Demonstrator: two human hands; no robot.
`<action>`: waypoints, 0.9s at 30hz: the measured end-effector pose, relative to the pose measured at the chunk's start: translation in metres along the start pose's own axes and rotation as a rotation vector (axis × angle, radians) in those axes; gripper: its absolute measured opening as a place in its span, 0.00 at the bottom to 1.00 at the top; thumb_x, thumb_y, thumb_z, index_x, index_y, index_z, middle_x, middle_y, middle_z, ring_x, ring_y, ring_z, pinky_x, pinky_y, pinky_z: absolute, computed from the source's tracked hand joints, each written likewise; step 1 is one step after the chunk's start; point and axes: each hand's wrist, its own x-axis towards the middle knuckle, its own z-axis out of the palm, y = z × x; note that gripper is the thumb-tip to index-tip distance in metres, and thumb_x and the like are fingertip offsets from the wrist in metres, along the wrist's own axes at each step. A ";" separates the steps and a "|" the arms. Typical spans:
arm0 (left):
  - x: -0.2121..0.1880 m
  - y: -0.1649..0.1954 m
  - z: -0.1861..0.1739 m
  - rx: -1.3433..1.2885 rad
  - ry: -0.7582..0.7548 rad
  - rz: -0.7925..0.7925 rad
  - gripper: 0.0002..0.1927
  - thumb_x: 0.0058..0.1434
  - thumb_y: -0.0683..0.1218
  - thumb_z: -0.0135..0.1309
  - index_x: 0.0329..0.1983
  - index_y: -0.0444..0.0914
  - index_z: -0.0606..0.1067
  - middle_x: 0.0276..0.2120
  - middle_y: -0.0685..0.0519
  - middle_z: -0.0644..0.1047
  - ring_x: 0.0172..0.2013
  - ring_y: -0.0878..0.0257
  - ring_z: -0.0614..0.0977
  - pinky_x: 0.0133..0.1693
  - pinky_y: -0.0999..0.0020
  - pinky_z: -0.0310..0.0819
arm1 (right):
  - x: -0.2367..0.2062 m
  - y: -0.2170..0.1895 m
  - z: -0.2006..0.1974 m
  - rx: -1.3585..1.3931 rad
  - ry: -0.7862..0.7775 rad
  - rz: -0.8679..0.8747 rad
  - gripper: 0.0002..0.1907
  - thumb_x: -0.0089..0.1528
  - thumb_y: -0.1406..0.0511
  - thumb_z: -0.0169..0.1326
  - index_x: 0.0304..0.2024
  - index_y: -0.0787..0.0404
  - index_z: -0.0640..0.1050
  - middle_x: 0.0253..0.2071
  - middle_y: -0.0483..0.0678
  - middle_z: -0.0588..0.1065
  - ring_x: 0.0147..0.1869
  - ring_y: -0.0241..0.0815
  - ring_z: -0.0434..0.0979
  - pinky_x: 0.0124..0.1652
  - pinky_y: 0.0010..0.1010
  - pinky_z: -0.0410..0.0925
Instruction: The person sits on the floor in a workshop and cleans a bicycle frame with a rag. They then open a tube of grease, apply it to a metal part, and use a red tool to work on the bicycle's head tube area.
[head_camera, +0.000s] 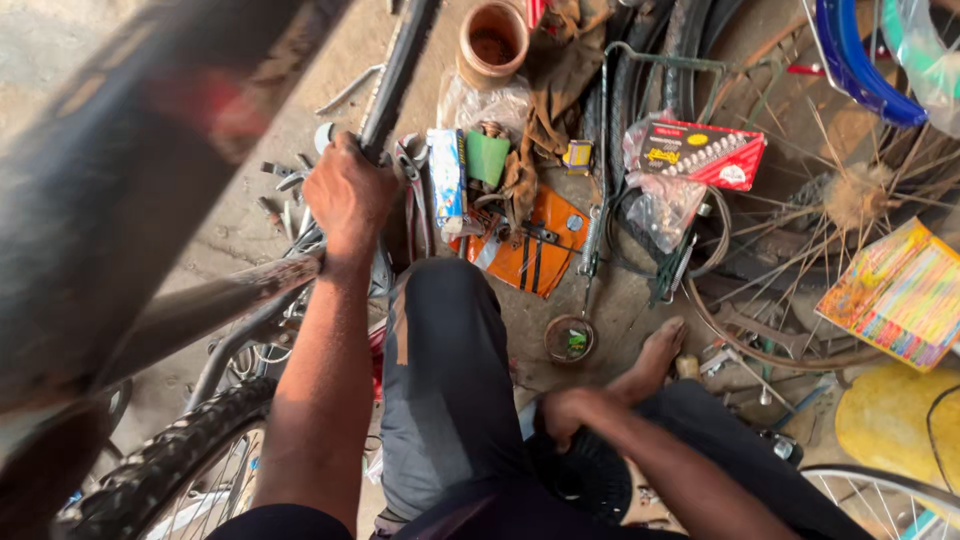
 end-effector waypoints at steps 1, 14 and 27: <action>0.000 0.000 0.002 0.005 -0.010 -0.011 0.11 0.54 0.42 0.58 0.39 0.34 0.75 0.32 0.38 0.80 0.34 0.38 0.82 0.36 0.44 0.74 | 0.006 0.000 0.010 0.015 -0.020 -0.012 0.25 0.52 0.64 0.60 0.54 0.62 0.80 0.52 0.58 0.80 0.53 0.52 0.80 0.49 0.46 0.73; -0.005 -0.011 0.012 0.011 0.092 0.098 0.10 0.50 0.44 0.60 0.35 0.35 0.77 0.31 0.38 0.81 0.34 0.37 0.81 0.38 0.43 0.75 | -0.024 -0.002 -0.080 -0.350 0.945 0.040 0.16 0.60 0.66 0.52 0.49 0.58 0.82 0.50 0.58 0.79 0.54 0.55 0.80 0.51 0.47 0.73; -0.066 0.021 -0.059 0.008 0.412 0.416 0.28 0.50 0.47 0.65 0.53 0.35 0.73 0.42 0.38 0.80 0.42 0.41 0.82 0.42 0.50 0.75 | -0.027 0.003 -0.073 0.106 1.201 0.351 0.18 0.54 0.57 0.58 0.34 0.67 0.82 0.37 0.63 0.81 0.43 0.55 0.86 0.46 0.47 0.77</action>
